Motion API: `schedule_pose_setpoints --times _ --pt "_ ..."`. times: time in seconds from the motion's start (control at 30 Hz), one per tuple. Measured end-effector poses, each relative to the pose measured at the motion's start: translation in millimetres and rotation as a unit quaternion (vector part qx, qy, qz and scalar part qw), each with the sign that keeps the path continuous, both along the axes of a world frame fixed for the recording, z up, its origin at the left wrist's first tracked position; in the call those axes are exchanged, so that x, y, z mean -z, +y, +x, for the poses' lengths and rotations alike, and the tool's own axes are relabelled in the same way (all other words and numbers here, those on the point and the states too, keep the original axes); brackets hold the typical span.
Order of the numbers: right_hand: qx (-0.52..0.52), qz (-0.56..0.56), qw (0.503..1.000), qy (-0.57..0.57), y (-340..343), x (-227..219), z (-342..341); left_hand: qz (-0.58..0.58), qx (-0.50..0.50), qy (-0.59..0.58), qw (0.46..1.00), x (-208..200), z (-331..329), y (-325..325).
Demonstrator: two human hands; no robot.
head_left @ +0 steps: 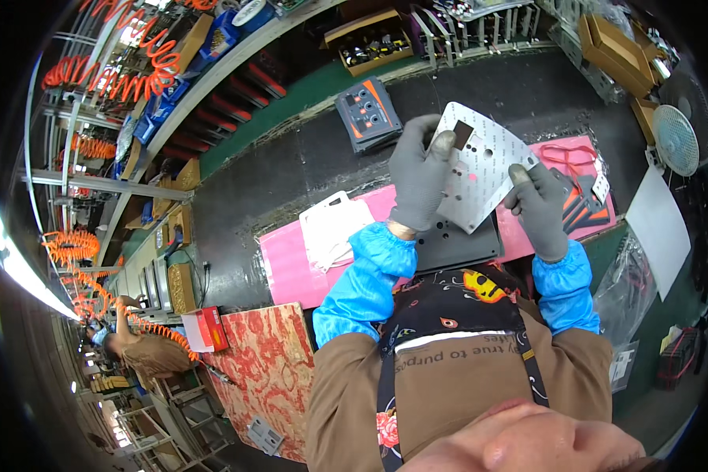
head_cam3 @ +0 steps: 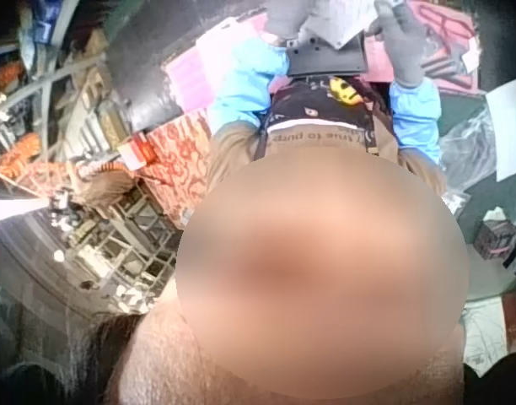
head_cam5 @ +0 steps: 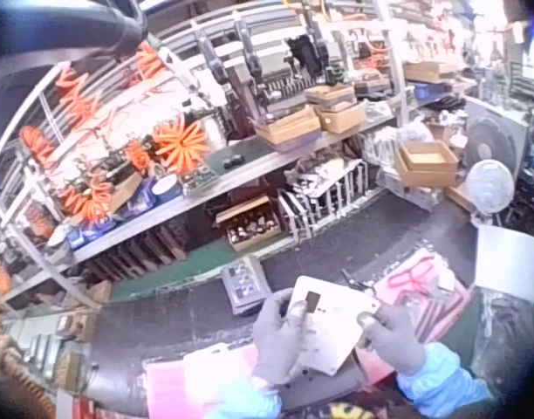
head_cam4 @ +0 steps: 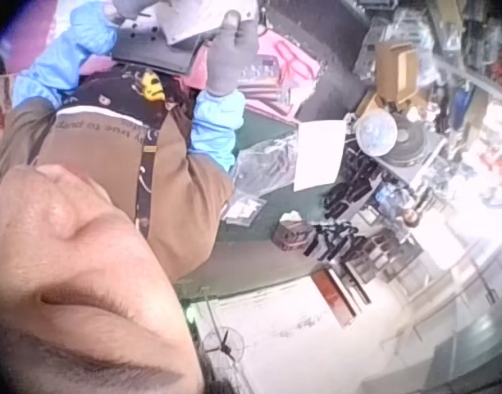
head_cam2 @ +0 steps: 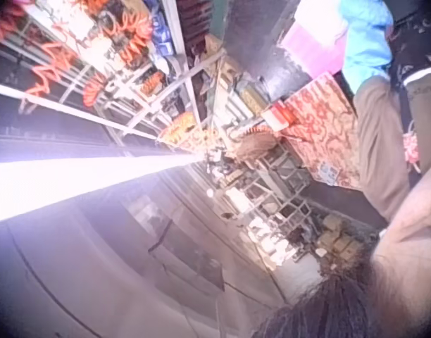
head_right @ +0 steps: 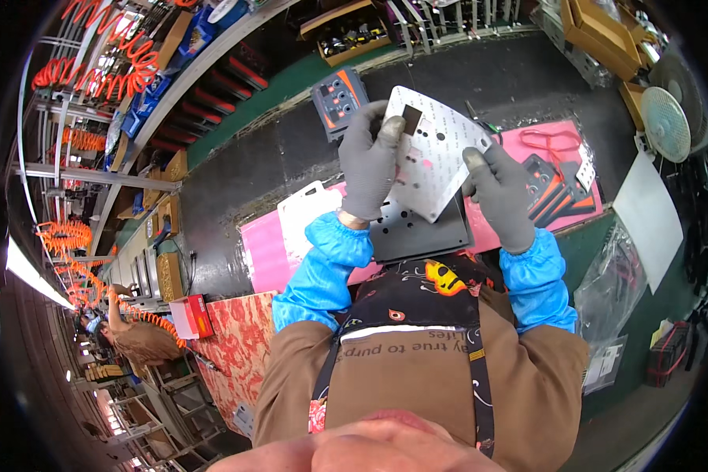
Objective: The person repeatedly picks up a grey electronic device and a white plastic faceplate, aligns them, and places them on a pink workbench. The person handles the items one at a time, flipping the device over to inspect the back and front before setting it down.
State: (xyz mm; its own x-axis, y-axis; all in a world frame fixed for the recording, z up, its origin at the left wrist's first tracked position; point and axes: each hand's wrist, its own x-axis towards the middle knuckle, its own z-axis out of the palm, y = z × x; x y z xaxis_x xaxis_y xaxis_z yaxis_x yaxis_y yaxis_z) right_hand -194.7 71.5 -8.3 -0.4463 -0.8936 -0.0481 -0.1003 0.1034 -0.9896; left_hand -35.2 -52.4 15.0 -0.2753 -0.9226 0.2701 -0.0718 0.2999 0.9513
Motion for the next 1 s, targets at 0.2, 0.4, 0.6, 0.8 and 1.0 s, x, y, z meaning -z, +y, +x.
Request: schedule_pose_setpoints --times 0.2,0.4,0.6,0.8,1.0 --pt "-0.011 -0.209 0.926 0.313 -23.0 -4.1 15.9 0.146 0.153 0.068 0.975 -7.1 12.7 28.0" --pt "-0.065 -0.162 0.944 0.279 -18.4 -13.5 41.7 0.278 0.241 0.163 0.916 6.2 24.0 31.5" --pt "-0.069 -0.179 0.941 0.279 -21.4 -7.0 54.9 0.276 0.232 0.22 0.906 23.2 24.3 34.5" --pt "-0.069 -0.178 0.932 0.309 -19.5 -9.7 55.4 0.28 0.204 0.266 0.899 28.9 17.5 42.1" --pt "-0.052 -0.19 0.911 0.361 -18.7 -9.5 56.1 0.263 0.181 0.244 0.916 27.7 16.7 48.4"
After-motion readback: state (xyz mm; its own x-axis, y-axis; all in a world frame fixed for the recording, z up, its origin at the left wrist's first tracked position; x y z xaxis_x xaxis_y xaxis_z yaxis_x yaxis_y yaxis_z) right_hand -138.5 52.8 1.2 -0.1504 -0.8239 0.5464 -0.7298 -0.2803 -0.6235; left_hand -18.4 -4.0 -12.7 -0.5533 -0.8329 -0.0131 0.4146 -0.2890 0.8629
